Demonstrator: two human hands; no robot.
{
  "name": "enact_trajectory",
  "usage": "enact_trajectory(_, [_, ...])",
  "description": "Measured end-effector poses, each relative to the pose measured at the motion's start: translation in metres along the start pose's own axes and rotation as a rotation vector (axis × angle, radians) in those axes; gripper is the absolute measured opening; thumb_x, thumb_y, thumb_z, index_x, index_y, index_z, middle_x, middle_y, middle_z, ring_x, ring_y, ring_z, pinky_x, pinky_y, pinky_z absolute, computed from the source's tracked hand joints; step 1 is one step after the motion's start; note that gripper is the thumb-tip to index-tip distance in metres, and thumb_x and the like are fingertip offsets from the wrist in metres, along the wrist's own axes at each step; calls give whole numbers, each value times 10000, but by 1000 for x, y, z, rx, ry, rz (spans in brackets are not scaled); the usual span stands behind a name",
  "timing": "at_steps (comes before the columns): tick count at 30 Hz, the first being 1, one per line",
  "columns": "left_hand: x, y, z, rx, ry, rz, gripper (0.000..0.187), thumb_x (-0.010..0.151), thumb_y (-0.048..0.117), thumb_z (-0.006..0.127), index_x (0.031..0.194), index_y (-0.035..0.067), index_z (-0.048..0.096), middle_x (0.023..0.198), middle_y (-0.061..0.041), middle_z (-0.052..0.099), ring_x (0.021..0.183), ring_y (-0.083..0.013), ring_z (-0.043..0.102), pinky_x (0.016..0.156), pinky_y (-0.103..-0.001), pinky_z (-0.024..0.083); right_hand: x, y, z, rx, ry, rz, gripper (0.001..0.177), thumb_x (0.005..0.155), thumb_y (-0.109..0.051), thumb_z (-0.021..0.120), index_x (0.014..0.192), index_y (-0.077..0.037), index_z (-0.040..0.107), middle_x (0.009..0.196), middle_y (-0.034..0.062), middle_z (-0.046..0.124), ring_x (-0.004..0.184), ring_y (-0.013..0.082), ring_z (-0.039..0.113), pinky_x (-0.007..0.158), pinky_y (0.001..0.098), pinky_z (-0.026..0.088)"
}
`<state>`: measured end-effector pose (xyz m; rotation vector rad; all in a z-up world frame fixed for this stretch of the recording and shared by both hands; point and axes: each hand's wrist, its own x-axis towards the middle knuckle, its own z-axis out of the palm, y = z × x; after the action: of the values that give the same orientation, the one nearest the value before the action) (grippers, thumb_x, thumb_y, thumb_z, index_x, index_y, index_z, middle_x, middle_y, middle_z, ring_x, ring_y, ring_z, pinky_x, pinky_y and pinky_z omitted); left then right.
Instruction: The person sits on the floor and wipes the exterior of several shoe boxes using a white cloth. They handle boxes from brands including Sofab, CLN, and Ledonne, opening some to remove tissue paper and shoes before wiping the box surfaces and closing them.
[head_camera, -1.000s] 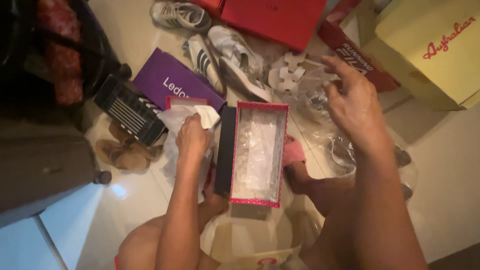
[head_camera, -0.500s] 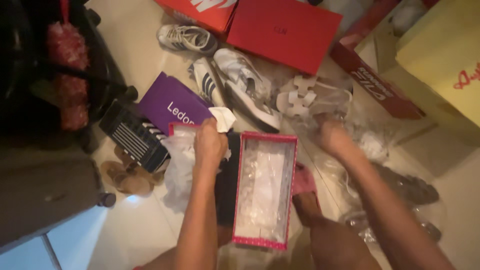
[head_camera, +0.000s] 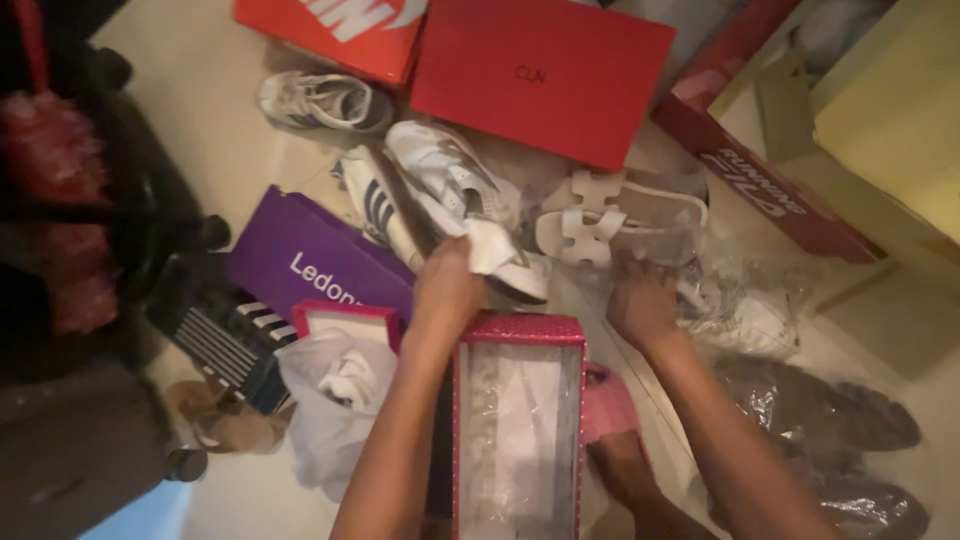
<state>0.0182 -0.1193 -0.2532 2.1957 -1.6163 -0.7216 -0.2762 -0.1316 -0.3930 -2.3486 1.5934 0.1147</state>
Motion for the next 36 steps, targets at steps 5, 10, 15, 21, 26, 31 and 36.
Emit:
enact_trajectory(5, [50, 15, 84, 76, -264, 141, 321, 700, 54, 648, 1008, -16, 704, 1108, -249, 681, 1031, -441, 653, 888, -500, 524, 3, 15, -6, 52, -137, 89, 517, 805, -282, 633, 1274, -64, 635, 1419, 175, 540, 1306, 401, 484, 1099, 637, 320])
enact_trajectory(10, [80, 52, 177, 396, -153, 486, 203, 797, 143, 651, 959, 66, 747, 1167, -134, 687, 993, -326, 698, 822, -507, 566, -6, 27, -16, -21, -374, 153, 553, 793, -319, 657, 1300, -101, 623, 1463, 174, 488, 1376, 406, 407, 1078, 648, 286])
enact_trajectory(15, [84, 69, 234, 582, -23, 583, 434, 851, 198, 625, 1226, -18, 666, 1182, -122, 652, 921, -272, 692, 718, -460, 557, -11, 28, -7, -50, -403, 191, 482, 856, -258, 604, 1311, -102, 634, 1463, 160, 512, 1376, 378, 440, 1120, 646, 290])
enact_trajectory(21, [90, 57, 258, 692, 17, 641, 450, 842, 246, 606, 1230, 20, 631, 1178, -96, 630, 866, -252, 672, 654, -478, 538, -13, 30, -1, -56, -402, 183, 483, 859, -225, 571, 1315, -76, 627, 1438, 180, 519, 1346, 384, 460, 1130, 660, 257])
enact_trajectory(26, [88, 56, 258, 677, -2, 607, 343, 889, 255, 602, 1188, 94, 646, 1092, -102, 619, 904, -290, 653, 752, -511, 524, -13, 28, -3, -89, -414, 162, 480, 854, -214, 561, 1299, -48, 627, 1486, 188, 489, 1356, 402, 445, 1128, 651, 244])
enact_trajectory(31, [84, 76, 238, 726, -17, 450, 325, 853, 282, 603, 1125, 117, 668, 925, -88, 660, 843, -298, 658, 642, -561, 502, -15, 24, -2, -36, -417, 192, 475, 888, -183, 534, 1338, -59, 626, 1488, 185, 497, 1364, 399, 458, 1154, 660, 251])
enact_trajectory(36, [88, 91, 212, 690, -238, 441, 232, 869, 267, 603, 1053, 141, 668, 960, -84, 721, 894, -283, 688, 711, -542, 516, -15, 23, -1, -66, -338, 163, 519, 796, -194, 594, 1285, -33, 662, 1465, 211, 481, 1359, 412, 428, 1119, 659, 239])
